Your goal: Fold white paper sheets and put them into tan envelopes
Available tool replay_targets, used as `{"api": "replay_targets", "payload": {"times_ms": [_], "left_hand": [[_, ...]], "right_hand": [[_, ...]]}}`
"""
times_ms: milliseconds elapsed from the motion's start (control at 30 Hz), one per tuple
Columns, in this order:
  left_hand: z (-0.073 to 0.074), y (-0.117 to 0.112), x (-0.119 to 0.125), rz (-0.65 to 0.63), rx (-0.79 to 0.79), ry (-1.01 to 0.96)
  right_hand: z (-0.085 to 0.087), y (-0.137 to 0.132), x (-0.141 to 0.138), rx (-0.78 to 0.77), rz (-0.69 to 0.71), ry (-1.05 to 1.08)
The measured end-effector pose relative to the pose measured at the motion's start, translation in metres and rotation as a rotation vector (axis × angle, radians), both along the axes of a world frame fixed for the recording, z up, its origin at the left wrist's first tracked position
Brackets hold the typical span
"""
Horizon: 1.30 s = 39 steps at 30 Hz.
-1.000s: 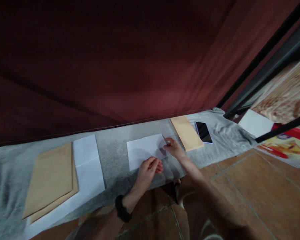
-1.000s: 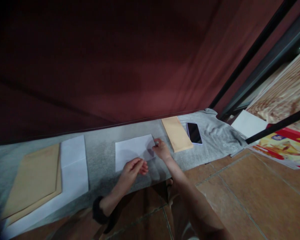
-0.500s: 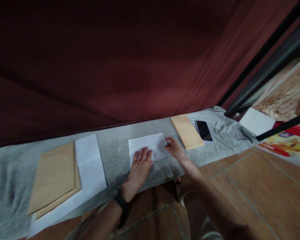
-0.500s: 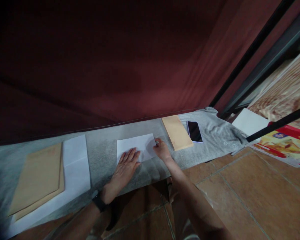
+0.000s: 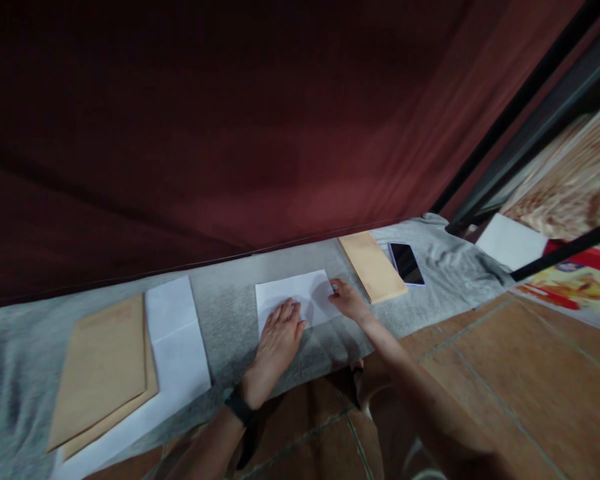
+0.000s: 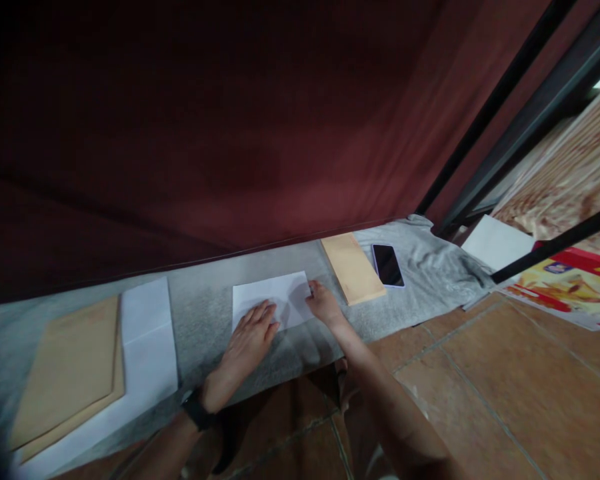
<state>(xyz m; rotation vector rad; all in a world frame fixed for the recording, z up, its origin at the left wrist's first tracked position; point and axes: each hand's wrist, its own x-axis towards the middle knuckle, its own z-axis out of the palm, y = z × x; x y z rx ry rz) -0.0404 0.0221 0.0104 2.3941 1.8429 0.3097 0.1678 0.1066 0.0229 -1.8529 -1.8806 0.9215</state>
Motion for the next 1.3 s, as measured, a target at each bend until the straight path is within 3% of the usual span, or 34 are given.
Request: {"api": "replay_targets", "payload": {"times_ms": [300, 533, 767, 1033, 1133, 1300], "left_hand": [[-0.014, 0.021, 0.009, -0.034, 0.211, 0.003], [-0.027, 0.033, 0.007, -0.044, 0.193, 0.072], [-0.024, 0.031, 0.012, -0.022, 0.172, 0.091], [-0.027, 0.031, 0.021, -0.069, 0.191, 0.062], [-0.032, 0.032, 0.02, -0.084, 0.235, 0.071], [-0.061, 0.035, 0.012, -0.137, 0.348, 0.08]], "right_hand": [[0.004, 0.002, 0.001, -0.018, 0.028, -0.078], [0.001, 0.001, 0.001, 0.044, 0.032, -0.09], [-0.001, -0.002, 0.003, 0.016, 0.056, -0.105], [0.006, -0.017, -0.001, 0.136, -0.012, -0.396], [0.008, -0.015, -0.014, 0.287, 0.028, -0.303], [-0.009, -0.006, -0.059, 0.456, 0.32, 0.044]]}}
